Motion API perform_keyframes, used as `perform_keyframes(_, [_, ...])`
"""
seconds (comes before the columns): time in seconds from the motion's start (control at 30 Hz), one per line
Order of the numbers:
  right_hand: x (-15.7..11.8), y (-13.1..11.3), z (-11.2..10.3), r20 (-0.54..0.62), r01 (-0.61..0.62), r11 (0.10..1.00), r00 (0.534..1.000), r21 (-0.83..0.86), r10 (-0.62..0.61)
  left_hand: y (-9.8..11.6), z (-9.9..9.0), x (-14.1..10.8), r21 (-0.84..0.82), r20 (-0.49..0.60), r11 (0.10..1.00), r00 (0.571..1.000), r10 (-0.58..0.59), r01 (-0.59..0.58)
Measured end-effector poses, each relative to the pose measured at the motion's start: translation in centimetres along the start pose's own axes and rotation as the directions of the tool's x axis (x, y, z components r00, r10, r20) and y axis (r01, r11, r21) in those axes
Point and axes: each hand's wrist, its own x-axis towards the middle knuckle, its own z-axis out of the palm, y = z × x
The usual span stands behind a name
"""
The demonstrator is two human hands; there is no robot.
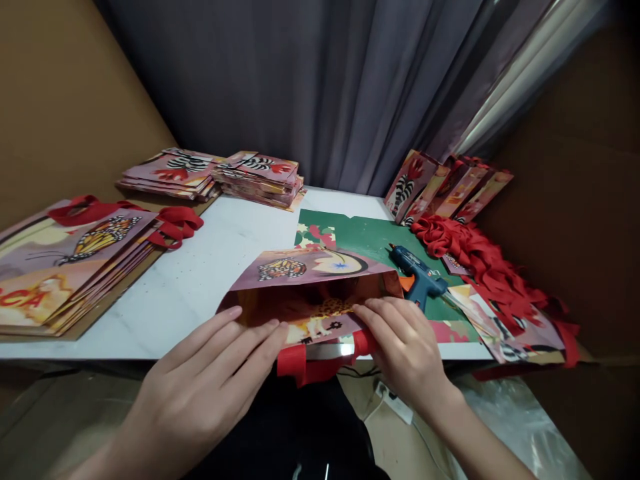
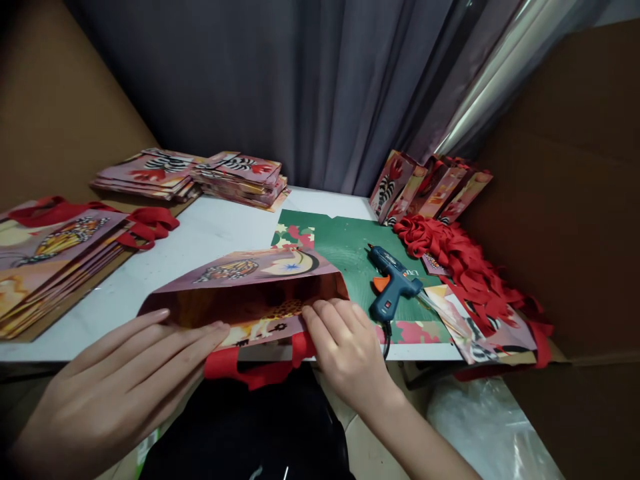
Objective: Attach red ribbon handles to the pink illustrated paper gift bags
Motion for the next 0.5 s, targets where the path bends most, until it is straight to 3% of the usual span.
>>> perform_keyframes(0.1, [-0.9,0.4,-0.2,-0.138,0.059,0.998,0.989,-0.015,-0.061,0.4,-0.1,-0.2,0.02,-0.003,0.999,0.999,-0.046,0.046])
perform_keyframes(0.2, [-1.6,0.2,0.0,-0.303,-0.032,0.995,0.953,-0.098,0.001,0.7,0.1,-0.5,0.015,-0.001,0.995,0.995,-0.097,0.097])
perform_keyframes(0.33, [-2.0,-0.6,0.4,-0.32,-0.085,0.994,0.946,-0.067,0.059,1.3,0.4,-0.6,-0.131,0.04,0.966,0.975,-0.219,0.222])
perform_keyframes(0.43, [-2.0,-1.1,0.6,-0.314,-0.118,0.993,0.944,-0.03,0.103,1.5,-0.4,-0.6,-0.311,0.062,0.892,0.944,-0.325,0.327])
perform_keyframes(0.5, [-2.0,-1.3,0.7,-0.294,-0.132,0.991,0.948,-0.005,0.125,1.4,-1.3,-0.8,-0.365,0.098,0.875,0.948,-0.303,0.318])
